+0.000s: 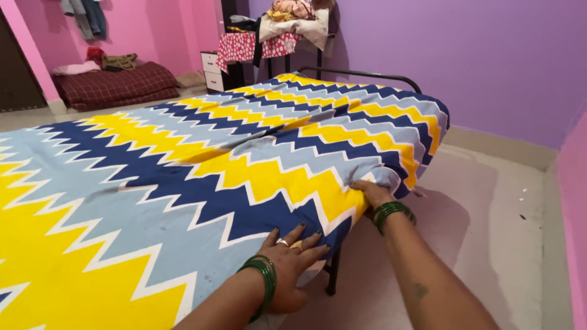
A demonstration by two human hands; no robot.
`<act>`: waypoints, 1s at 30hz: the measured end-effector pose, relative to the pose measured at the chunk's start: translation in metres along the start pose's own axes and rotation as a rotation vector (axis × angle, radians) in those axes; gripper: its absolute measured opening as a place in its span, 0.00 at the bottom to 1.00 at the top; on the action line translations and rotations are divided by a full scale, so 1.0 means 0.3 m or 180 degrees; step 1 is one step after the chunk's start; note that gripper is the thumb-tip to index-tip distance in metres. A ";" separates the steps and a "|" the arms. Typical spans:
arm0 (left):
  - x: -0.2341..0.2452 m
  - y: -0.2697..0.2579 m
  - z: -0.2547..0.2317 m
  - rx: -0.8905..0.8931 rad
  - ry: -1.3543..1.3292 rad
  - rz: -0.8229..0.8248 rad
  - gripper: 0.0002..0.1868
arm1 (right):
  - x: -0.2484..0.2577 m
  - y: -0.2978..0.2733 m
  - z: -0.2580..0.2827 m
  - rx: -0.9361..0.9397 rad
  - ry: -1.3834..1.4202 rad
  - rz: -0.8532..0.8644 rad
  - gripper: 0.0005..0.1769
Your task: The person smoothes a yellow, blue, and white chevron-patterned bedsheet over a mattress and tucks the edges and corners under the mattress by hand.
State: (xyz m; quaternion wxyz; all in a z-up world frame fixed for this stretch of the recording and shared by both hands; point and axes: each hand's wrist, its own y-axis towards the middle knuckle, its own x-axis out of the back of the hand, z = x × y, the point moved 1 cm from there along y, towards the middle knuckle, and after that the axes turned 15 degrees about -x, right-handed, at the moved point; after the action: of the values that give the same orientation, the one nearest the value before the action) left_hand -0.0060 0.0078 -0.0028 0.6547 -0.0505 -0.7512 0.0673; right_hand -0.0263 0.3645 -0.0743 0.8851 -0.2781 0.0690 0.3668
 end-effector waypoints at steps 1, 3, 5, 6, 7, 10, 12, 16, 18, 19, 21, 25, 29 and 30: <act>0.006 -0.002 0.006 0.0012 0.0007 -0.0012 0.51 | 0.010 -0.046 0.032 0.0125 -0.1032 -0.0493 0.36; -0.002 -0.003 0.003 -0.0042 0.0035 -0.0133 0.50 | 0.027 -0.157 0.067 0.0209 -0.2101 -0.1021 0.41; -0.001 0.003 -0.002 0.0010 0.0046 -0.0102 0.49 | 0.000 -0.242 0.113 0.0454 -0.3700 -0.2430 0.52; -0.003 0.002 -0.002 0.0087 0.0069 -0.0056 0.49 | -0.026 -0.263 0.100 0.0461 -0.3700 -0.2432 0.52; -0.004 0.004 -0.002 0.0088 0.0072 -0.0062 0.49 | -0.057 -0.281 0.089 0.1784 -0.3544 -0.2587 0.50; 0.021 -0.002 0.040 0.0028 -0.0342 -0.0365 0.46 | -0.197 -0.280 0.040 0.3578 -0.3306 -0.0934 0.32; 0.045 -0.024 0.072 0.0207 -0.0765 -0.1284 0.46 | -0.270 -0.292 -0.044 0.4055 -0.4359 -0.0212 0.29; 0.048 -0.107 0.082 0.0792 -0.0246 -0.0416 0.60 | -0.289 -0.289 -0.100 0.2669 -0.5715 0.0031 0.27; 0.019 -0.146 0.053 0.0837 -0.0204 -0.0096 0.61 | -0.256 -0.238 -0.061 0.2700 -0.5838 -0.0493 0.29; 0.005 -0.163 0.038 0.0861 -0.0222 -0.0089 0.61 | -0.229 -0.205 -0.052 0.2700 -0.5844 -0.0457 0.29; -0.005 -0.181 0.023 0.0721 -0.0034 0.0000 0.61 | -0.161 -0.120 -0.018 0.2352 -0.5734 -0.0734 0.31; -0.008 -0.174 0.025 0.0720 -0.0001 0.0088 0.60 | -0.078 0.037 -0.002 0.2772 -0.5910 -0.1026 0.29; -0.010 -0.180 0.022 0.0726 -0.0089 0.0019 0.59 | -0.119 0.002 0.022 0.2181 -0.5594 -0.1087 0.32; -0.008 -0.189 0.014 0.0729 -0.0065 -0.0156 0.59 | -0.141 -0.042 0.047 0.1891 -0.5775 -0.1152 0.33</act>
State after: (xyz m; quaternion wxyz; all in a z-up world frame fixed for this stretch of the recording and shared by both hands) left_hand -0.0091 -0.0485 0.0037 0.6500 0.0436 -0.7462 0.1371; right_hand -0.0494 0.3391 -0.0432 0.6790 0.3389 -0.5937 0.2678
